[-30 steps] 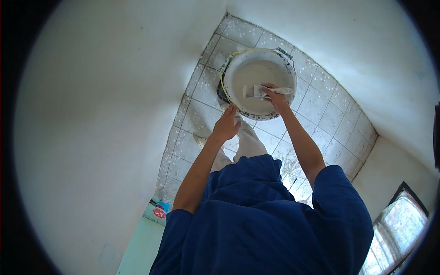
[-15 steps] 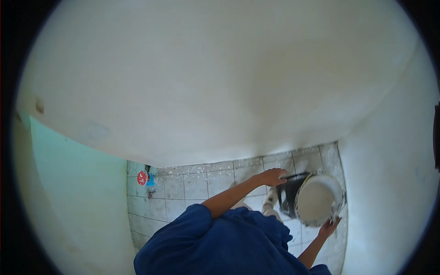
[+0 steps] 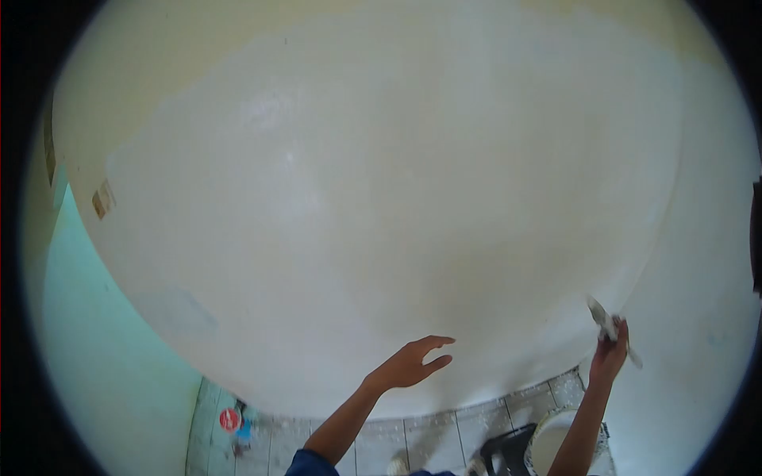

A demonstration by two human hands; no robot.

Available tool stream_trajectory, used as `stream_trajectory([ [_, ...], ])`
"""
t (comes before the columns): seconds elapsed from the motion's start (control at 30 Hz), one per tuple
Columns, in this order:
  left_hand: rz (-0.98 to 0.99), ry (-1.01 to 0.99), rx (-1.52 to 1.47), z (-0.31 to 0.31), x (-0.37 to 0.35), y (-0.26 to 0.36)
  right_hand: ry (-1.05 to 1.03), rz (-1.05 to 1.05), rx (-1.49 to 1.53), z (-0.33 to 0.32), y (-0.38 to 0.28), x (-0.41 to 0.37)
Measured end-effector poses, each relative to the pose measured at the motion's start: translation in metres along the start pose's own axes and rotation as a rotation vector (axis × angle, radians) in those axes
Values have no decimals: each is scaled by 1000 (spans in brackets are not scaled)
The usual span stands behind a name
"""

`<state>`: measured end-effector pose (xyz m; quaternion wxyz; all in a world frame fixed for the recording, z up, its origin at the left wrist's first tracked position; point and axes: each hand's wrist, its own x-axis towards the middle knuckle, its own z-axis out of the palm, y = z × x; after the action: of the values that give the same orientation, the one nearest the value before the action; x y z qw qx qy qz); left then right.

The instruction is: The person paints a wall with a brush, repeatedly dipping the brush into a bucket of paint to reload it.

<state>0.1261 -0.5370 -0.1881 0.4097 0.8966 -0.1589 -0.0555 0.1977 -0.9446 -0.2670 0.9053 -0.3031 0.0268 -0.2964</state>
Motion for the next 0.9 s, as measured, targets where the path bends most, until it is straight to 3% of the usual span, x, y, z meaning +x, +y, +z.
stream_trajectory([
  [0.07,64,62,64,-34,-5,13,-178,-60,13,73,5,10],
  [0.23,213,116,192,-101,-29,46,-334,-200,72,215,0,3],
  [0.43,311,191,302,-146,-22,99,-360,-434,-67,329,-34,-1],
  [0.47,399,247,324,-152,-13,98,-379,-507,-118,347,-40,4],
  [0.53,371,285,336,-163,-11,124,-378,-670,-228,384,-49,7],
  [0.7,515,375,343,-163,16,145,-494,-1108,-333,457,-76,31],
  [0.77,449,380,345,-158,21,160,-500,-1199,-319,480,-83,35],
  [0.9,488,391,358,-157,43,156,-579,-1075,-370,473,-45,66],
])
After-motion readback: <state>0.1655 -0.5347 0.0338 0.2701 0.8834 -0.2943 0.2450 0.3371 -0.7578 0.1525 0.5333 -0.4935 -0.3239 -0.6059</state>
